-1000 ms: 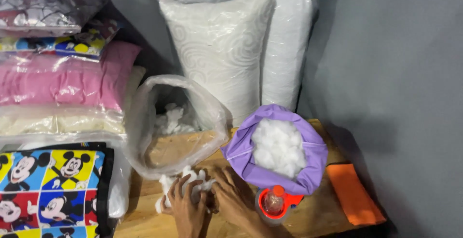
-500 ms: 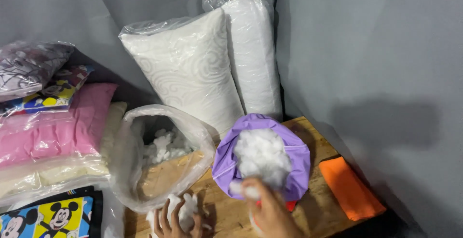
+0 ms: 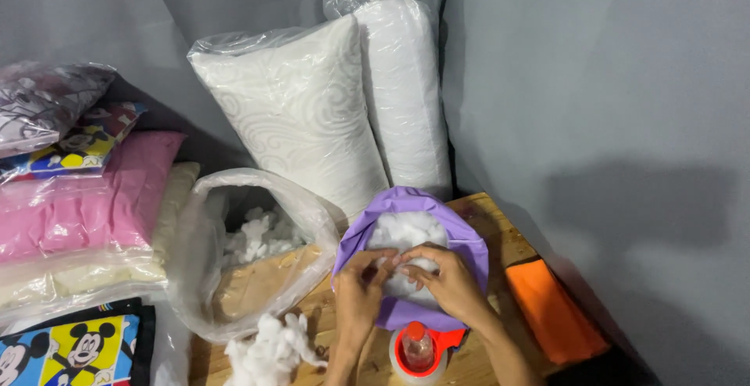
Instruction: Filling a purple pillowcase with white fiber stuffing from a large bag.
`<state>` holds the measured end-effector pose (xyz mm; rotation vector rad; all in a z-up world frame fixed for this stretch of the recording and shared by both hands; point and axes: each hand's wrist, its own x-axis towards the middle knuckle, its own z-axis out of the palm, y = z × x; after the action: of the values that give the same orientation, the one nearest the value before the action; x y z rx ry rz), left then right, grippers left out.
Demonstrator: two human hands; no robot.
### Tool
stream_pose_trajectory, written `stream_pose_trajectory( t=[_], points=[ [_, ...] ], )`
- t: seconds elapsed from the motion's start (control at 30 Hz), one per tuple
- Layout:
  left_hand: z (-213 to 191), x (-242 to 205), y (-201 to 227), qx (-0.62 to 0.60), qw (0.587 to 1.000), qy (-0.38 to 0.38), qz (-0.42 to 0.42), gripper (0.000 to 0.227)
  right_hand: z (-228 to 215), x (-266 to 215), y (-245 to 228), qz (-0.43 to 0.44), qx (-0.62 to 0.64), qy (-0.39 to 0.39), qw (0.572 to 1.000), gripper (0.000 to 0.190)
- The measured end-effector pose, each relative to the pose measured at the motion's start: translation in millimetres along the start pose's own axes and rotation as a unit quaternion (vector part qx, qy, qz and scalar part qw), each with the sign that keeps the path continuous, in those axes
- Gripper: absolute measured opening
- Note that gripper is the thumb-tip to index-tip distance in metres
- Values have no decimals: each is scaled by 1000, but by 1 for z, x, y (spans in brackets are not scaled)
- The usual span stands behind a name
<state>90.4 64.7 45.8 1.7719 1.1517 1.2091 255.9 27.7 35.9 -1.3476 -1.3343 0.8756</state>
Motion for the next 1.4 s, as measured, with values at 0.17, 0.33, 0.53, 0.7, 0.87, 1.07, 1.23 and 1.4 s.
stream_pose_trajectory(
  t=[0.17, 0.33, 0.53, 0.7, 0.87, 1.07, 1.23, 1.4],
  points=[
    [-7, -8, -15, 72, 971, 176, 142, 12, -30, -7, 14, -57, -153, 67, 984, 19],
    [10, -11, -49, 167, 977, 38, 127, 16, -20, 1, 15, -78, -189, 71, 976, 32],
    [29, -17, -66, 583, 788, -157, 119, 12, -5, 9, 20, -44, -227, 69, 970, 28],
    [33, -18, -76, 633, 758, -121, 101, 26, -5, 18, 28, -215, -219, 136, 942, 32],
    [6, -15, -55, 537, 833, -31, 131, 27, 8, 19, 20, -192, -277, 143, 931, 27],
    [-34, -22, -35, 320, 933, 152, 67, 56, 30, 22, 8, -252, -270, 94, 925, 20],
    [-41, -25, -59, 244, 961, 128, -32, 55, 53, 37, 20, -293, -334, 38, 895, 12],
    [-43, -27, -59, 69, 985, 159, -2, 10, 47, 39, 28, -279, -489, -112, 819, 37]
  ],
)
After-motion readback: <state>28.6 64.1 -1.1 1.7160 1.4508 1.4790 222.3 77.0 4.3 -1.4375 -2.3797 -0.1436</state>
